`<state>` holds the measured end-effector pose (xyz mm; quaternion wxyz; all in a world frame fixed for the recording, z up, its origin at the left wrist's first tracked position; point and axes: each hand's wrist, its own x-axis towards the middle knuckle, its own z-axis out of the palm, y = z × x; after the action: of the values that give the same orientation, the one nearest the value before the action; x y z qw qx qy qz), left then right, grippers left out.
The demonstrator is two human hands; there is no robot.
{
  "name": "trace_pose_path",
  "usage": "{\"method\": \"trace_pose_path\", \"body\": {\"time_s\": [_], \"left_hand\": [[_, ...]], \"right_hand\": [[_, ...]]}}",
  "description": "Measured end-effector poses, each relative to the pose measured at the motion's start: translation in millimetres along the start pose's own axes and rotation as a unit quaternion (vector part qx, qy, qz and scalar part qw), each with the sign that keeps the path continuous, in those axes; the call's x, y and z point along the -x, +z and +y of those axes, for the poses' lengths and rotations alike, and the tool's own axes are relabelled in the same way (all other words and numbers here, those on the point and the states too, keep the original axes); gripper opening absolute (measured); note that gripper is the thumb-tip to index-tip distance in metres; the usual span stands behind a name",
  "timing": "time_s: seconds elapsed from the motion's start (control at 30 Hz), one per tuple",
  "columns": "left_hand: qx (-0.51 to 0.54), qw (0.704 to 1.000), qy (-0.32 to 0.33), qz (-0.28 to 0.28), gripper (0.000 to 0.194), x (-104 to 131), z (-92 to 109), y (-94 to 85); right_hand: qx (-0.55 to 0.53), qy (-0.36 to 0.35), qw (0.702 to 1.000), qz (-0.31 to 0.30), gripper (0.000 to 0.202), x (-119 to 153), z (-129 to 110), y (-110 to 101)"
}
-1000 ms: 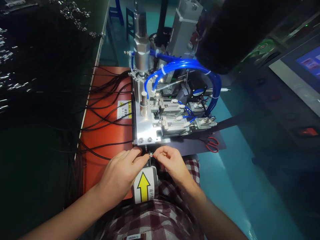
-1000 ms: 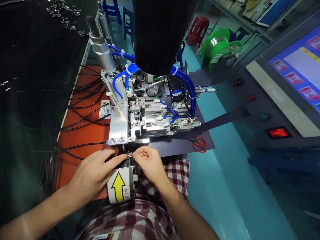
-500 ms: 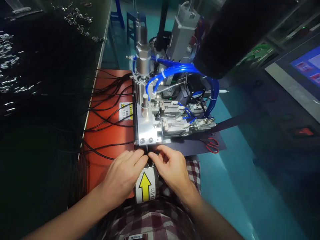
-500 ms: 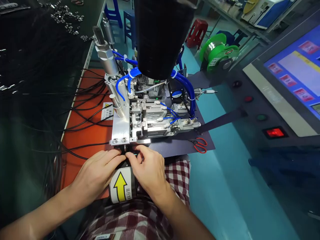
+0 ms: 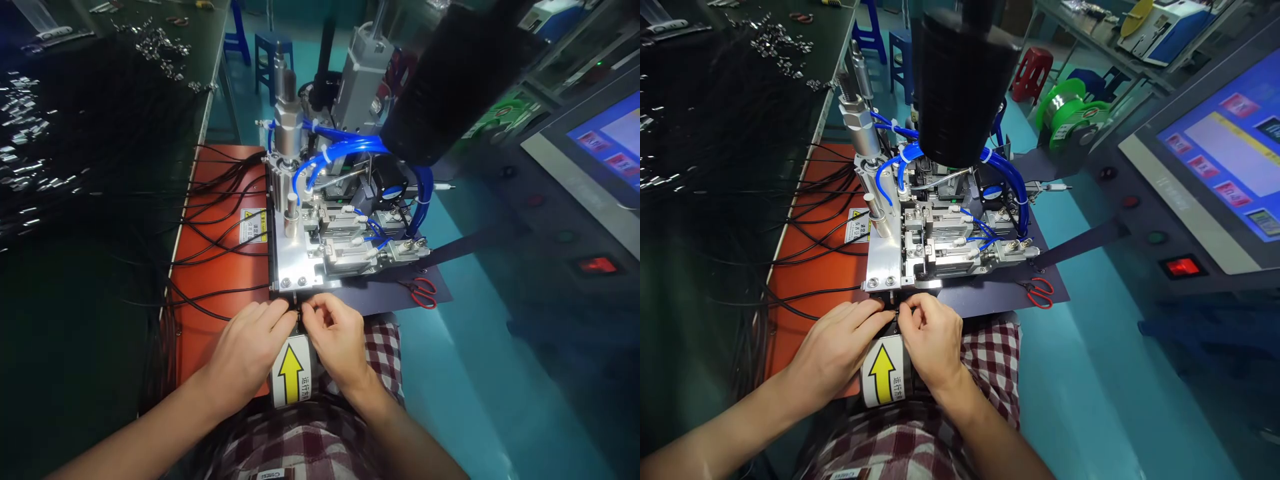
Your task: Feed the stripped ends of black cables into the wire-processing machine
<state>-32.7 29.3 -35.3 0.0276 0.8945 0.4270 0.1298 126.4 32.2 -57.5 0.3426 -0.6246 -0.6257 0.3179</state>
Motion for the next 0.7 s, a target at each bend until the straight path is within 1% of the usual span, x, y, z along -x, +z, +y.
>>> {"method": "trace_pose_path", "body": {"time_s": [0.07,0.1,0.2,0.27,0.33,0.4,0.47,0.53,0.6,0.7], "left_hand": [[0.003,1.0,-0.001,-0.004,0.027,0,0,0.0],[0.003,1.0,-0.003,-0.005,0.027,-1,0,-0.1],[0.003,1.0,-0.006,-0.003,0.027,-1,0,-0.1],[0.003,1.0,-0.006,-0.004,0.027,0,1,-0.3],[0.003,1.0,-0.005,-0.004,0.025,0,1,-0.6],[0.005,1.0,-0.006,-0.001,0.024,0,1,-0.9],[0.01,1.0,-0.006,-0.001,0.022,0,0,-1.2],[0.015,1.0,-0.006,0.0,0.022,-1,0,-1.4],[0.016,1.0,-0.005,0.003,0.023,-1,0,-1.5],[0.017,1.0,-0.004,0.005,0.024,-1,0,-1.4]], "right_hand": [[-0.07,0.051,0.996,-0.009,0.017,2,4,2],[-0.09,0.065,0.994,-0.008,0.017,3,5,3],[-0.092,0.064,0.994,0.011,0.016,4,5,4],[-0.122,0.09,0.988,0.008,0.016,2,5,3],[-0.205,0.157,0.966,-0.021,0.018,-1,5,2],[-0.291,0.225,0.928,-0.05,0.018,-5,5,1],[-0.338,0.262,0.901,-0.066,0.018,-8,6,1],[-0.352,0.271,0.893,-0.072,0.018,-8,8,1],[-0.355,0.272,0.891,-0.074,0.02,-7,10,0],[-0.344,0.256,0.902,-0.047,0.023,0,12,-3]]}}
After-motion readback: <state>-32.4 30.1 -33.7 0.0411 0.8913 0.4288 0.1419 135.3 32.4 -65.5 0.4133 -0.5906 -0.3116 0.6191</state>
